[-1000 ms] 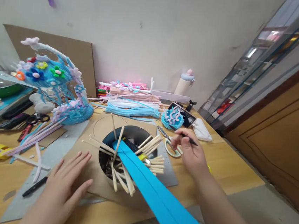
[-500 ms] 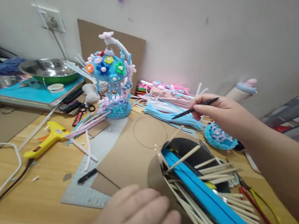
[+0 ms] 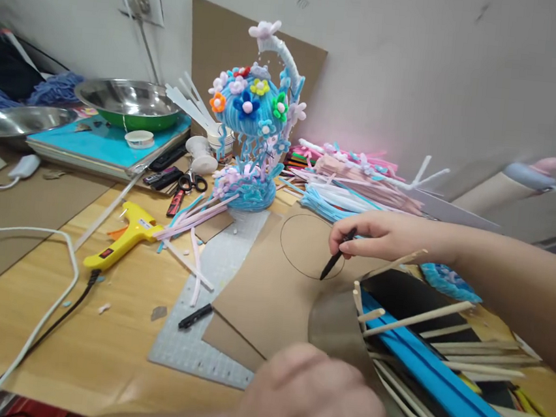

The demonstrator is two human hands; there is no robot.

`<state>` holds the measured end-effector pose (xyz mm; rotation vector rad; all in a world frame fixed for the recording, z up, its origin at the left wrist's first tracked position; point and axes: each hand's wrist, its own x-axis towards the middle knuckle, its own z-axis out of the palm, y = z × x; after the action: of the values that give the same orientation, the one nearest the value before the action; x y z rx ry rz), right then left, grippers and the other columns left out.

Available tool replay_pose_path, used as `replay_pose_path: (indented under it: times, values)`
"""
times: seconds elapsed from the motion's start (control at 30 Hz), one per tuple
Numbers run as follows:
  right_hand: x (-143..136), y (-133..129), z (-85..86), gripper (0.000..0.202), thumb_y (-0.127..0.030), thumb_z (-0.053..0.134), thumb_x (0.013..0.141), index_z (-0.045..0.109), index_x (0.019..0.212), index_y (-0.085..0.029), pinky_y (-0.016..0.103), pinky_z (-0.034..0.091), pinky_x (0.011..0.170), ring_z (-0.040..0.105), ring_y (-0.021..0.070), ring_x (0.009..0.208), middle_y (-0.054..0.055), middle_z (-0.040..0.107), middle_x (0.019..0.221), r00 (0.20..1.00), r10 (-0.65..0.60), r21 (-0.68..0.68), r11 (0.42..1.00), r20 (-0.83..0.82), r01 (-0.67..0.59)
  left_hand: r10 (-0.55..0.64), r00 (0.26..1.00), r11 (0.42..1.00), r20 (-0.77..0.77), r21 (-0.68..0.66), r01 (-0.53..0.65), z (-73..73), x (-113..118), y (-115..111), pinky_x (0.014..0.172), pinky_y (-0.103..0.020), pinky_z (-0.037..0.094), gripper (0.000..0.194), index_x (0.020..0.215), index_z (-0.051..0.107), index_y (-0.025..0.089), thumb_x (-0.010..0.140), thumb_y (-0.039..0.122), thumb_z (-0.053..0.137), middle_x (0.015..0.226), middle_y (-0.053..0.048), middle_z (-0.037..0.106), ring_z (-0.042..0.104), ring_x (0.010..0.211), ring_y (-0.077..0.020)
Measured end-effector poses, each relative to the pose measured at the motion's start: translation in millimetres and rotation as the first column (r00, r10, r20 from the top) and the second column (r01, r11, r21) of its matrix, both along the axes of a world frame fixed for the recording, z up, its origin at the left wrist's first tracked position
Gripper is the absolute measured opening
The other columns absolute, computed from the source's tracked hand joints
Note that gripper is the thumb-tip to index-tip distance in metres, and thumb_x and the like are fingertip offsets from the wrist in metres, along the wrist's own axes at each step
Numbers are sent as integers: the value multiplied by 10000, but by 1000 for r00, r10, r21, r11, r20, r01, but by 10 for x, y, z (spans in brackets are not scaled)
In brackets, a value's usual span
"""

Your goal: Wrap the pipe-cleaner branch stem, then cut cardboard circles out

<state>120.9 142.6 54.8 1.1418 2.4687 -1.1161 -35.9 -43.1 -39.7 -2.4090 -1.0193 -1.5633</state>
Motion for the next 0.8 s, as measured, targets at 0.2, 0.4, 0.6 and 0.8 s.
replay_pose_path:
  times: [0.2,0.4,0.6,0.8]
  values:
    - [122,-9,-121,233,-369,515,803,615,887,-176,287,420,687,574,180,738,36,645,742,992,-92,-134,988,-92,79,-2,996,694,-84,-718,-59,-63,36,50,893,-550,461,949,1277,387,10,575,564,705,1250,-282,516,492,1153,-386]
    - [161,-55,-178,260,-405,518,822,573,917,-169,278,452,647,621,182,729,42,660,763,981,-166,-283,950,-103,131,-97,991,464,-88,-885,-33,-103,93,90,992,-523,391,844,1324,378,55,658,468,694,1297,-225,502,478,1184,-340]
    - [154,-77,-150,274,-422,514,831,564,903,-163,284,470,679,639,193,760,43,648,768,978,-173,-269,953,-118,136,-86,995,517,-44,-856,7,-140,65,89,958,-513,433,849,1314,392,72,634,467,712,1301,-222,503,483,1187,-338]
    - [137,-74,-201,266,-421,508,827,569,896,-172,278,469,630,629,189,716,33,634,748,982,-163,-257,957,-92,135,-78,997,549,-22,-836,24,-159,62,104,929,-495,459,814,1279,425,102,621,480,719,1240,-195,564,533,1134,-324]
